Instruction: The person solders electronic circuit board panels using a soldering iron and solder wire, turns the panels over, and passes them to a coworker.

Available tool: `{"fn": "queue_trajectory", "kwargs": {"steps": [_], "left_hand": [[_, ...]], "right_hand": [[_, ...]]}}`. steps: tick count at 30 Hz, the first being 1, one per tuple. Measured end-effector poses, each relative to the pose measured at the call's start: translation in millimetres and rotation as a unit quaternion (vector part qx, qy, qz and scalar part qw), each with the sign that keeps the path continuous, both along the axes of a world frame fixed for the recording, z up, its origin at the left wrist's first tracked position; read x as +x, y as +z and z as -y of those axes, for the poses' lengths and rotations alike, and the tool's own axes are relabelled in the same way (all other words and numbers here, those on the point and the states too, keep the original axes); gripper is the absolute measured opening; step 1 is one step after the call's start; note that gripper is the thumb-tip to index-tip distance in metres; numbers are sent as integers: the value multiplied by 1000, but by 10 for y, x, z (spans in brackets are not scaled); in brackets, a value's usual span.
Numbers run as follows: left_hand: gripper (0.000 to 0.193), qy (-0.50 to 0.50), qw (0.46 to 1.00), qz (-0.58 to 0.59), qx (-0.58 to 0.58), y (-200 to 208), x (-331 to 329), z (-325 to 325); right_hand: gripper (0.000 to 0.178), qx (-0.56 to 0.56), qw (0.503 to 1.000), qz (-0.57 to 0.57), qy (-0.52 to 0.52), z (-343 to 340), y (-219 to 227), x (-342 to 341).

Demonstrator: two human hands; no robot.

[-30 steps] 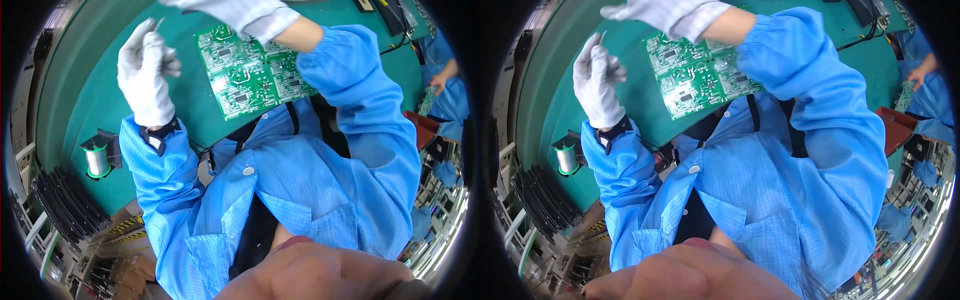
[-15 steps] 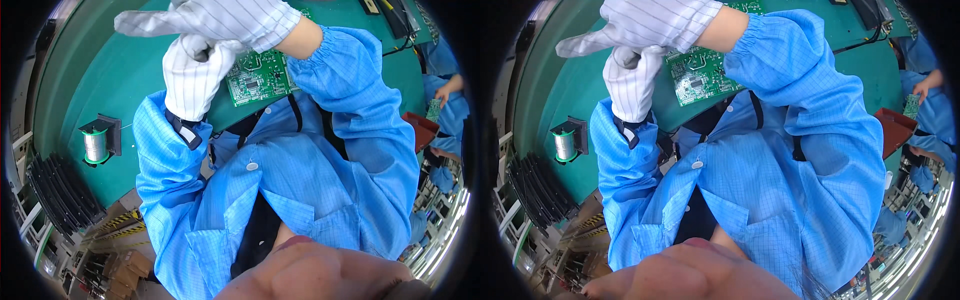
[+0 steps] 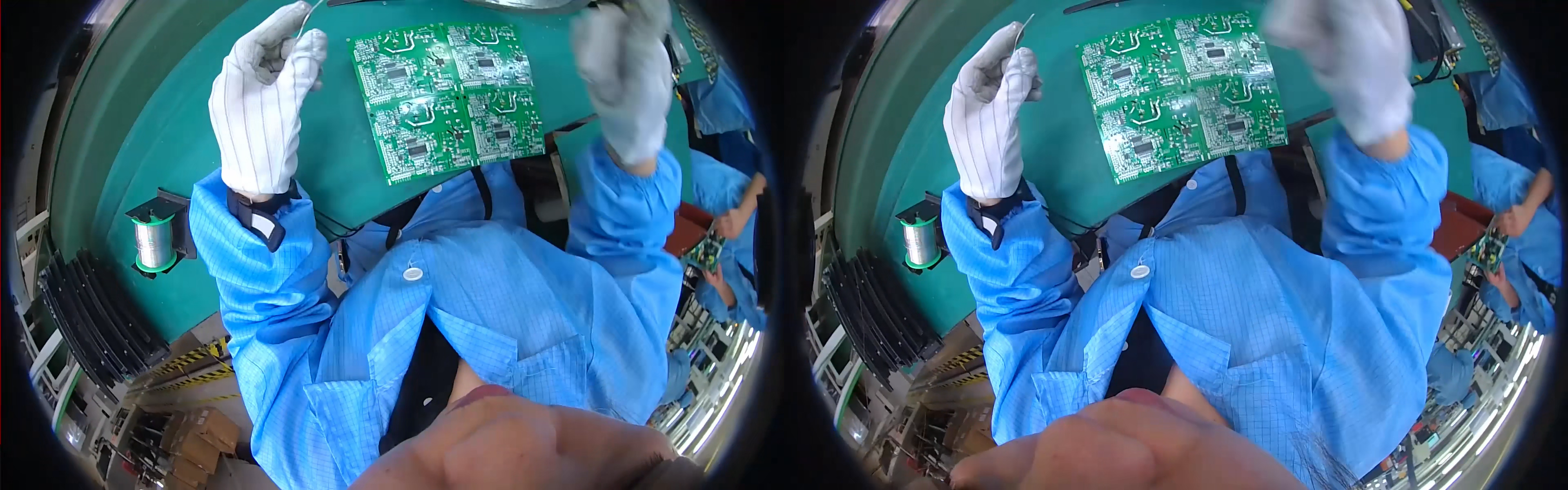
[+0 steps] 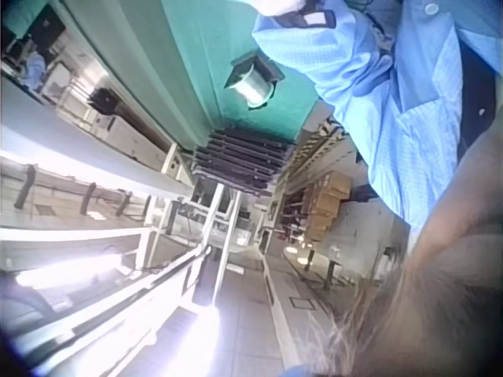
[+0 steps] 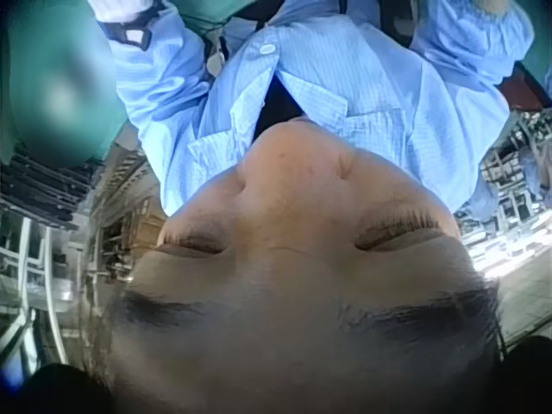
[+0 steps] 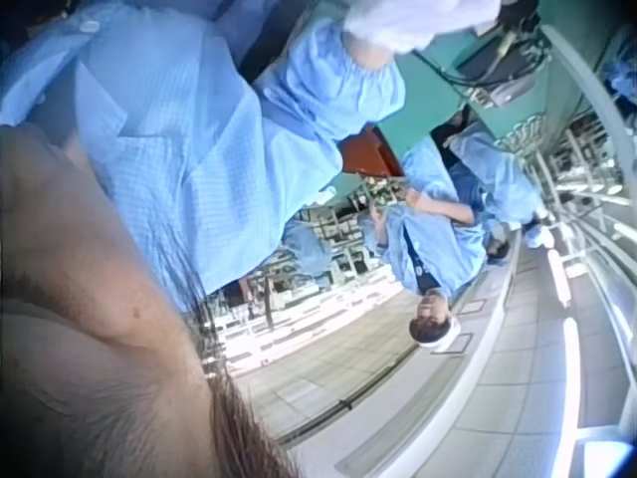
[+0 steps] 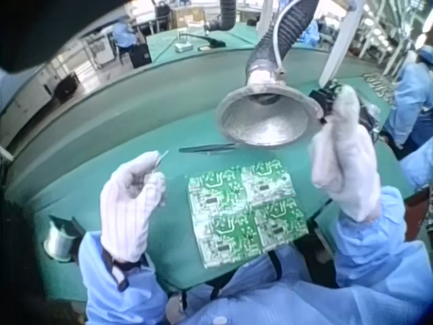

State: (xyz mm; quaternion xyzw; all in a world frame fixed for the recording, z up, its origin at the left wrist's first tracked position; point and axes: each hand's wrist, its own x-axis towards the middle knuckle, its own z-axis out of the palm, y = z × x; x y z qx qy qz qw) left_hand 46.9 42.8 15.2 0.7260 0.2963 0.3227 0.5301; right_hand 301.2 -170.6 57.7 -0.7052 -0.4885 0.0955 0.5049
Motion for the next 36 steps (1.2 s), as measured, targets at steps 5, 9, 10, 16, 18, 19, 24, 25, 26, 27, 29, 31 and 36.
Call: {"fn": "queue_trajectory", "kwargs": {"steps": [5,9,10,16,18,19,24,25,26,27,29,31,36], "left_hand": [[37,-21,998,-49,-40,-57,0,-42],[30,-10,996,-85,32,-164,-35,-143],[27,7,993,-95,71,-206,-34,-169],[47,11,982,-184,33,-230,21,-189],[49,9,974,-226,0,-108,84,-155],[52,8,963,-267,-33,-82,112,-151],[50,-37,969,-242,-26,-298,82,-153],[40,-56,984,-158,55,-448,50,-144],[29,-77,986,-68,133,-541,48,-141],[32,-32,995,-94,21,-468,113,-50],[35,-21,992,-122,-18,-300,195,18],[43,10,985,-158,-72,-258,225,65],[38,3,971,-235,49,-271,175,102]], "right_hand": [[55,0,923,-321,-213,697,-269,504],[46,142,832,-472,-254,1060,-634,1297],[46,141,832,-473,-253,1107,-715,1496],[54,155,891,-414,-102,969,-857,2143],[61,126,890,-437,-29,925,-981,2523],[64,137,846,-507,89,860,-1014,2584],[66,137,835,-532,38,587,-903,2615],[66,134,835,-531,41,554,-826,2437],[60,172,862,-475,-36,575,-729,2213],[54,210,878,-414,-114,629,-691,2095],[44,230,898,-329,-178,957,-837,2096],[29,250,908,-233,-243,1094,-810,1820],[35,173,926,-55,-332,573,-676,899]]}}
